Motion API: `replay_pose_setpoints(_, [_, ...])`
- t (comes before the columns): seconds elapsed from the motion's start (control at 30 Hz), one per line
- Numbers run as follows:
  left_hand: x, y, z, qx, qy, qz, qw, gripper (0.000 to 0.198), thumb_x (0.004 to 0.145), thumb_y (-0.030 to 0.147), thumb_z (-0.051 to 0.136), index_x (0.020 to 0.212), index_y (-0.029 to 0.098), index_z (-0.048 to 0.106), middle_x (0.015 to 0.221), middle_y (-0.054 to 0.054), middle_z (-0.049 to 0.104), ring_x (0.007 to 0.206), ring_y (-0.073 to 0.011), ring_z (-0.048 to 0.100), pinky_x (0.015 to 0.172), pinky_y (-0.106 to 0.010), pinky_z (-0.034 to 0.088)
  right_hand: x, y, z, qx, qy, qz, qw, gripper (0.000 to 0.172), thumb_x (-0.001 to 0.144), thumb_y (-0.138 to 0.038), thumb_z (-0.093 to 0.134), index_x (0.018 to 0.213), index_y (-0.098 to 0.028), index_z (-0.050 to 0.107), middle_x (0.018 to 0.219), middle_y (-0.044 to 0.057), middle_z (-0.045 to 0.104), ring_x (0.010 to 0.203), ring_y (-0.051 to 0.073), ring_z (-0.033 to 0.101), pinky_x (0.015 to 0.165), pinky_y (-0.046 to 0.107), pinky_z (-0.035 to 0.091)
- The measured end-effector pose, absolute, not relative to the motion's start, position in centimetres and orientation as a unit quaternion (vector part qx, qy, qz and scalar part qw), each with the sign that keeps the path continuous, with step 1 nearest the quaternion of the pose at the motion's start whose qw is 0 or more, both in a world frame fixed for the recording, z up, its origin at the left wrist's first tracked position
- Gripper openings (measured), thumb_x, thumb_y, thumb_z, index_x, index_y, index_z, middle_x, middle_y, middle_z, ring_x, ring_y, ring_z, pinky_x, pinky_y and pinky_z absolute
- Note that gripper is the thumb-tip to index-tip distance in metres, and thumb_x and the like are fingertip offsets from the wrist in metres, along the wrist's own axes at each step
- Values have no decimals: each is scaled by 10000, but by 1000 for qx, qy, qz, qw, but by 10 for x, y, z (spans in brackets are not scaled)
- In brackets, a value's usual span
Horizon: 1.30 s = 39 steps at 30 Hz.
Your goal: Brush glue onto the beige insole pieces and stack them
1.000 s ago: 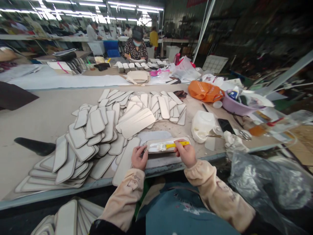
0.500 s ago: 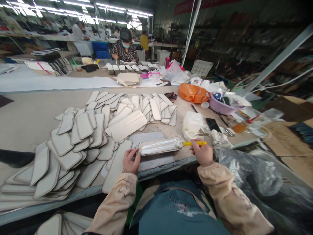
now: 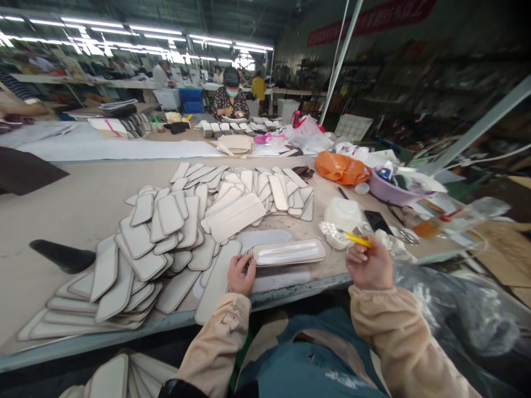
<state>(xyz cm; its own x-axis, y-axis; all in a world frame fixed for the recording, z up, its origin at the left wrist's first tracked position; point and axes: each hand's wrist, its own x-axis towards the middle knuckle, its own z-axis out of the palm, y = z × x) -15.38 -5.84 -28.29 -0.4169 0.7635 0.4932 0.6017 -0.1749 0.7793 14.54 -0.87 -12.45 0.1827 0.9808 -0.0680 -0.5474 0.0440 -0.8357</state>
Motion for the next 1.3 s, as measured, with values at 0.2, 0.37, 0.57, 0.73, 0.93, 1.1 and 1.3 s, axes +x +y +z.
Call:
replay_pose_setpoints(0.2, [-154, -57, -284, 538, 636, 549, 63, 259, 824, 362, 604, 989, 212, 736, 945, -75, 607, 831, -178, 625, 805, -340, 545, 110, -5, -137, -447, -335, 523, 643, 342, 674, -474, 673, 759, -208, 475, 492, -84, 451, 358, 36, 337, 334, 146, 254])
replay_pose_setpoints(0.37, [-152, -58, -284, 537, 643, 542, 65, 266, 833, 355, 597, 1004, 200, 731, 957, -86, 608, 813, -177, 616, 813, -353, 537, 50, -14, -166, -487, -411, 497, 589, 380, 708, -525, 667, 826, -196, 516, 529, -46, 567, 385, 77, 461, 367, 184, 360])
replay_pose_setpoints(0.57, [-152, -58, -281, 544, 640, 539, 68, 262, 835, 339, 591, 1021, 213, 725, 927, -71, 604, 785, -164, 608, 784, -330, 536, 10, -21, -181, -510, -511, 459, 518, 428, 758, -609, 606, 844, -192, 561, 533, -22, 604, 403, 110, 517, 412, 213, 424])
replay_pose_setpoints(0.73, [-152, -59, -279, 540, 642, 539, 72, 247, 830, 336, 601, 997, 207, 729, 922, -74, 605, 784, -168, 613, 766, -324, 538, 20, -17, -185, -539, -548, 416, 486, 396, 773, -595, 596, 810, -201, 600, 498, -23, 599, 404, 125, 534, 440, 223, 423])
replay_pose_setpoints(0.93, [-152, -59, -280, 541, 636, 545, 68, 244, 827, 342, 607, 994, 213, 728, 921, -73, 610, 823, -178, 621, 796, -331, 542, 81, -15, -176, -624, -504, 305, 512, 385, 768, -553, 600, 851, -178, 625, 497, -26, 597, 389, 119, 515, 417, 219, 401])
replay_pose_setpoints(1.1, [-153, -59, -280, 538, 641, 541, 77, 245, 831, 356, 609, 997, 222, 729, 946, -75, 616, 865, -190, 633, 823, -336, 543, 109, -3, -155, -554, -409, 344, 638, 307, 737, -445, 642, 842, -157, 631, 530, -16, 577, 388, 89, 453, 366, 199, 339])
replay_pose_setpoints(1.3, [-154, -60, -277, 545, 632, 545, 82, 255, 851, 362, 592, 1010, 217, 728, 961, -74, 599, 927, -197, 620, 822, -326, 540, 124, 40, -108, -342, -313, 591, 661, 196, 736, -404, 587, 793, -217, 577, 534, -49, 442, 401, 55, 336, 372, 173, 238])
